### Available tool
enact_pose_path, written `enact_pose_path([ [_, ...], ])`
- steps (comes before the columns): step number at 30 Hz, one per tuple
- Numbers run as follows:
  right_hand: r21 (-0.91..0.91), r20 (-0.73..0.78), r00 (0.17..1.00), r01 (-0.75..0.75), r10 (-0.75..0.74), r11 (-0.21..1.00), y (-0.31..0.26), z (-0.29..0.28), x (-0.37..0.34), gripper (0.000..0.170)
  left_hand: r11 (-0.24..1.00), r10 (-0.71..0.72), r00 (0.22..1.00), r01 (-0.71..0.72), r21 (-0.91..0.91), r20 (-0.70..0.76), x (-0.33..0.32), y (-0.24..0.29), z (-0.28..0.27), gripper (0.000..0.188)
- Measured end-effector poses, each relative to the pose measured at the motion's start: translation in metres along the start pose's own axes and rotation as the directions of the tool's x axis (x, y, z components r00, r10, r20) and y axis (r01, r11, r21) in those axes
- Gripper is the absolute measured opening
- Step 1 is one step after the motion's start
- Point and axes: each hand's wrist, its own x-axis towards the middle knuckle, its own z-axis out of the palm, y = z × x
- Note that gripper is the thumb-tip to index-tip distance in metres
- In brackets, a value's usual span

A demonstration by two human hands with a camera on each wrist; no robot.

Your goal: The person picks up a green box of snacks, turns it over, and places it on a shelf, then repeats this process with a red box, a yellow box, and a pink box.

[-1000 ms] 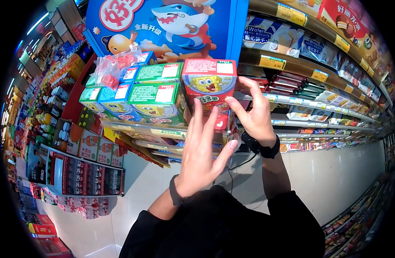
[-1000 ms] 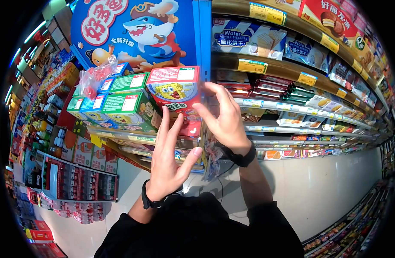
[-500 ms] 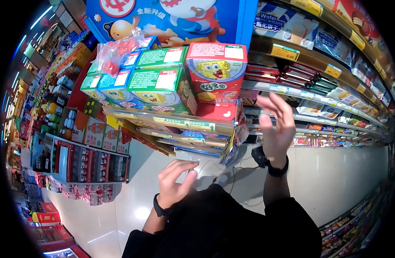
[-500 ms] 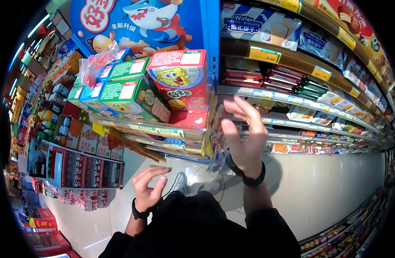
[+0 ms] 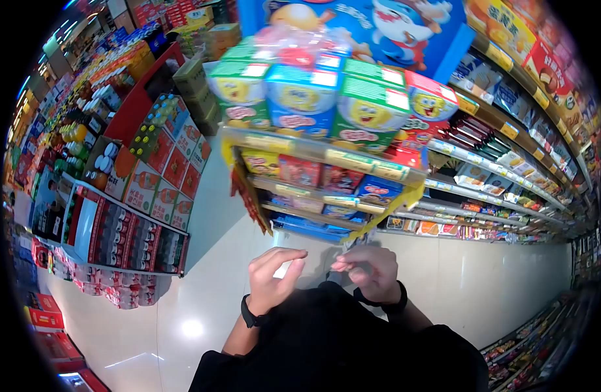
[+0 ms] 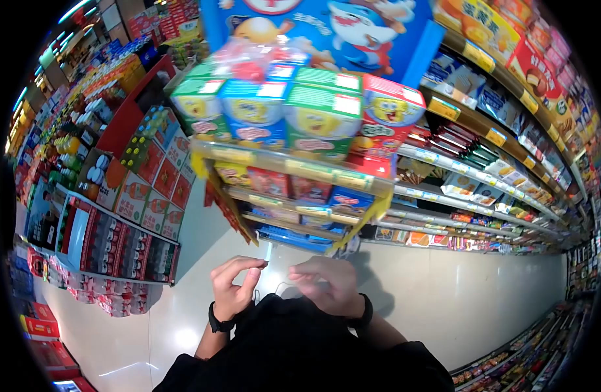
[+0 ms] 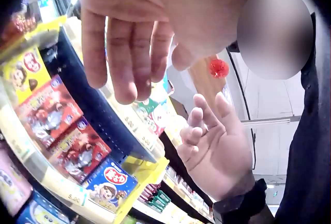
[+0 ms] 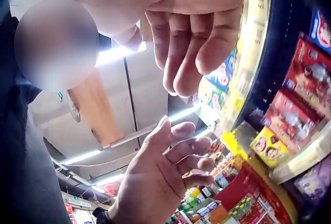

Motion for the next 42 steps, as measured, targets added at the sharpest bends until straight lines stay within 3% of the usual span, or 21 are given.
enact_pose_path([
  [6, -0.008, 0.177, 0.984, -0.018, 0.019, 1.000, -0.020, 0.110, 0.031, 0.020, 0.993, -0.119, 0.971, 0.122, -0.002, -0.208, -0.055, -0.030, -0.116, 0.010],
  [10, -0.037, 0.339, 0.940, -0.031, 0.042, 0.999, -0.031, 0.187, 0.054, 0.022, 0.992, -0.101, 0.931, 0.119, 0.029, -0.351, -0.093, -0.046, -0.192, 0.010],
  [13, -0.037, 0.471, 0.882, 0.025, -0.005, 0.999, -0.043, 0.233, 0.075, 0.023, 0.978, -0.156, 0.878, 0.202, 0.054, -0.453, -0.124, -0.052, -0.238, 0.010],
  [18, 0.006, 0.668, 0.741, 0.093, -0.073, 0.996, -0.055, 0.297, 0.102, 0.026, 0.958, -0.153, 0.749, 0.272, 0.088, -0.645, -0.187, -0.058, -0.288, 0.014],
  [21, 0.095, 0.746, 0.650, 0.115, -0.147, 0.989, -0.056, 0.338, 0.113, 0.026, 0.926, -0.205, 0.616, 0.373, 0.052, -0.760, -0.226, -0.054, -0.300, 0.015],
  [25, 0.230, 0.723, 0.627, 0.179, -0.291, 0.957, -0.061, 0.373, 0.111, 0.024, 0.843, -0.277, 0.472, 0.538, 0.024, -0.837, -0.272, -0.048, -0.300, 0.016],
  [29, 0.300, 0.667, 0.655, 0.201, -0.356, 0.932, -0.064, 0.387, 0.109, 0.028, 0.817, -0.375, 0.372, 0.566, -0.112, -0.849, -0.292, -0.052, -0.297, 0.017],
  [35, 0.141, 0.722, 0.643, 0.225, -0.255, 0.964, -0.052, 0.369, 0.119, 0.026, 0.848, -0.320, 0.451, 0.528, -0.040, -0.833, -0.268, -0.058, -0.306, 0.015],
  [37, 0.099, 0.647, 0.712, 0.276, -0.272, 0.956, -0.039, 0.361, 0.120, 0.023, 0.849, -0.313, 0.481, 0.528, -0.014, -0.819, -0.256, -0.060, -0.313, 0.013],
  [42, 0.043, 0.632, 0.759, 0.171, -0.160, 0.984, -0.020, 0.334, 0.128, 0.028, 0.844, -0.328, 0.566, 0.535, 0.035, -0.756, -0.220, -0.065, -0.315, 0.010],
])
